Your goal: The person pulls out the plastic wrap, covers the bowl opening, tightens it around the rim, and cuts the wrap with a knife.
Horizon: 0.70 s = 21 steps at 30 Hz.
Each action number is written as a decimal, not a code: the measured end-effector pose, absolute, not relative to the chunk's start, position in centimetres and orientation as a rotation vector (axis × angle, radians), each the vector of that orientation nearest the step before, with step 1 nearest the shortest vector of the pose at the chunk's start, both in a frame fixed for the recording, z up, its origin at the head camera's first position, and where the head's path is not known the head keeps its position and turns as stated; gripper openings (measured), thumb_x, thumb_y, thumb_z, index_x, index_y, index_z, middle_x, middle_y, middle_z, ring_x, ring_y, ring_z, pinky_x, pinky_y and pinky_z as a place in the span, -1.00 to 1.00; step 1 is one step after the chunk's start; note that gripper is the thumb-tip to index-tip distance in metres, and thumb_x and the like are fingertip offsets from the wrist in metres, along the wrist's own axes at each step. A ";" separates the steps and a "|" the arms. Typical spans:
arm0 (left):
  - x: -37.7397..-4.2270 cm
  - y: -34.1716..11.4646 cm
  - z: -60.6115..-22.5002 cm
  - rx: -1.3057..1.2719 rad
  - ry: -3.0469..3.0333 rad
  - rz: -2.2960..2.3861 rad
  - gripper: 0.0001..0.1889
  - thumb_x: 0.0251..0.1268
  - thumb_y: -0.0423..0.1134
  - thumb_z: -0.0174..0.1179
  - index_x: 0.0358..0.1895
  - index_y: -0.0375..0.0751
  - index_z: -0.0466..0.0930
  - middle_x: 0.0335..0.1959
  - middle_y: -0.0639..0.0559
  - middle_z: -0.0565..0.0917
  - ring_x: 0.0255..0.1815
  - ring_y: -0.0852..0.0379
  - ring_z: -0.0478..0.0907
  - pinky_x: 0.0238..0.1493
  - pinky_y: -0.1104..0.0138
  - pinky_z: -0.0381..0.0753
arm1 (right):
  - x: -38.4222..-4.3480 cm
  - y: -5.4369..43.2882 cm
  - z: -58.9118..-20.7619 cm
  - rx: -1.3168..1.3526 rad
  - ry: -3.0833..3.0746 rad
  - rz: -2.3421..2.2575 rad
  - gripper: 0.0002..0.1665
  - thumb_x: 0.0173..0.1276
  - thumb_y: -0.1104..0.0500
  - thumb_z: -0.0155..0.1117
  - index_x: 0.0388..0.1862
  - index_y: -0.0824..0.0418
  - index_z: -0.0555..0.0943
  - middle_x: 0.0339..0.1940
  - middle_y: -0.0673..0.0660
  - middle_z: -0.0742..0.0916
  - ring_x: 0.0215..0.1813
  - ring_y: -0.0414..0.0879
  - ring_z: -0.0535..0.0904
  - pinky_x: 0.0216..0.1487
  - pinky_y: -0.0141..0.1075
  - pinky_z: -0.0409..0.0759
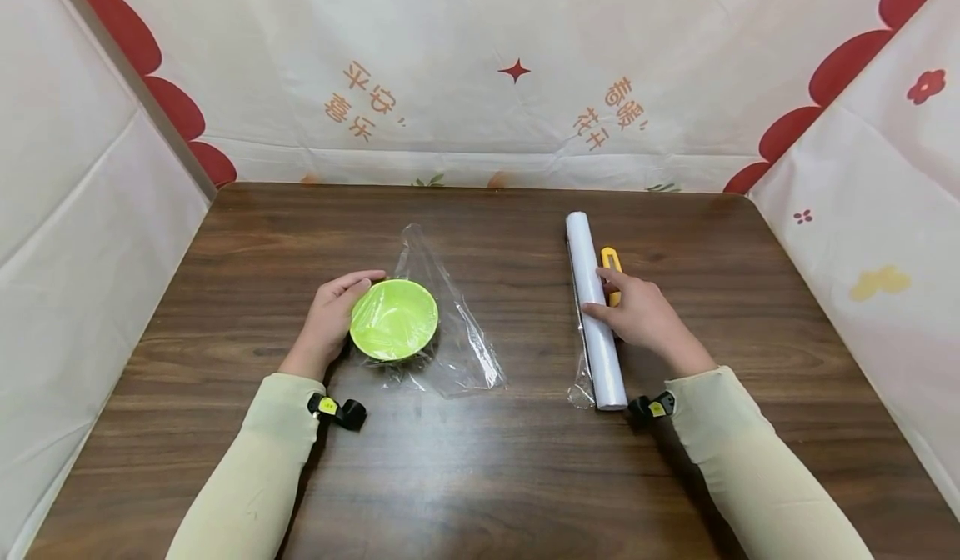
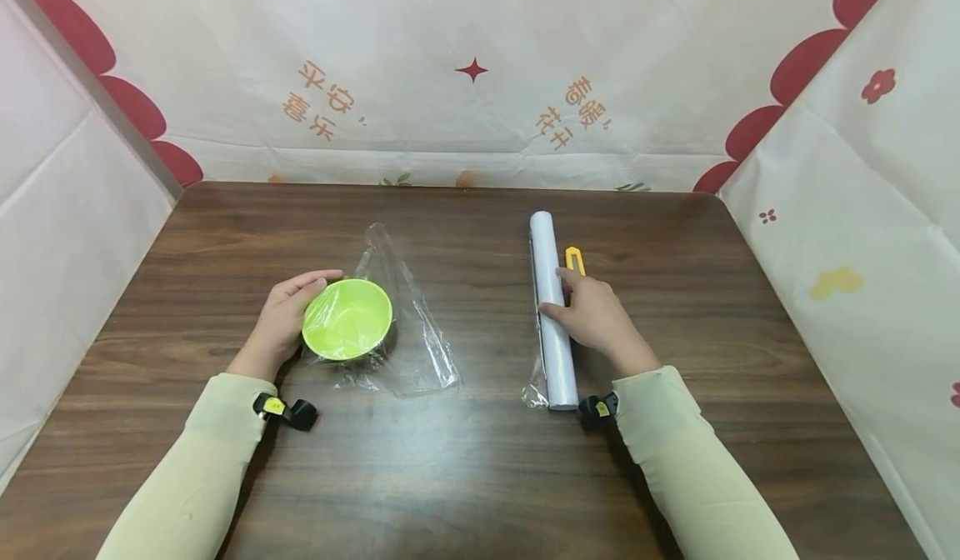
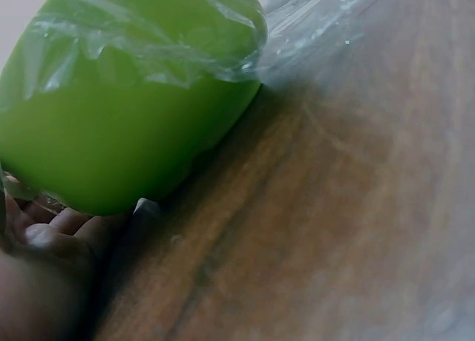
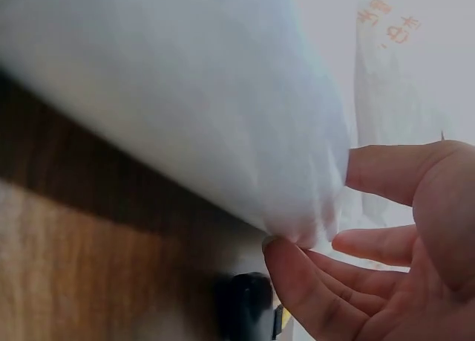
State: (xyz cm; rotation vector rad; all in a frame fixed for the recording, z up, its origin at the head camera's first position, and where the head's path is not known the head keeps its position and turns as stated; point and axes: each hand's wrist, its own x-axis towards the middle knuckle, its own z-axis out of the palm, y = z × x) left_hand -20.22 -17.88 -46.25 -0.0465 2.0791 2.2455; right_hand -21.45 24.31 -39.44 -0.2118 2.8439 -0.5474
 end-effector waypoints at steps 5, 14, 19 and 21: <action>-20.2 -18.0 -46.2 -0.058 2.099 2.240 -0.57 0.52 -0.19 -0.03 0.20 -0.51 0.46 -0.19 0.32 0.69 -0.18 0.35 0.65 -0.18 0.48 0.65 | -21.5 24.2 -39.7 -0.224 2.835 -0.528 -0.16 0.36 -0.08 0.22 0.45 0.35 0.24 0.10 0.33 0.66 -0.01 0.15 0.59 -0.01 0.01 0.53; -20.1 -17.9 -46.0 -0.069 2.110 2.253 -0.52 0.53 -0.11 -0.06 0.21 -0.50 0.46 0.14 -0.22 0.60 0.05 0.30 0.56 0.02 0.51 0.57 | -21.4 24.1 -39.8 -0.247 2.857 -0.519 -0.14 0.33 -0.08 0.27 0.43 0.38 0.26 0.05 0.34 0.68 -0.02 0.14 0.58 0.00 0.03 0.53; -20.0 -17.9 -45.8 -0.057 2.117 2.292 -0.52 0.53 -0.11 -0.06 0.21 -0.50 0.45 0.15 -0.28 0.57 0.14 0.14 0.53 0.05 0.51 0.56 | -21.3 24.0 -39.6 -0.239 2.860 -0.504 -0.12 0.32 -0.11 0.28 0.44 0.37 0.27 0.09 0.37 0.66 0.06 0.21 0.57 0.06 0.09 0.52; -20.1 -18.0 -45.8 -0.054 2.111 2.310 -0.51 0.53 -0.11 -0.06 0.22 -0.51 0.44 0.16 -0.29 0.56 0.17 0.10 0.51 0.07 0.49 0.55 | -21.3 23.9 -39.0 -0.230 2.868 -0.488 -0.12 0.32 -0.13 0.28 0.43 0.35 0.29 0.16 0.40 0.62 0.12 0.26 0.54 0.09 0.14 0.50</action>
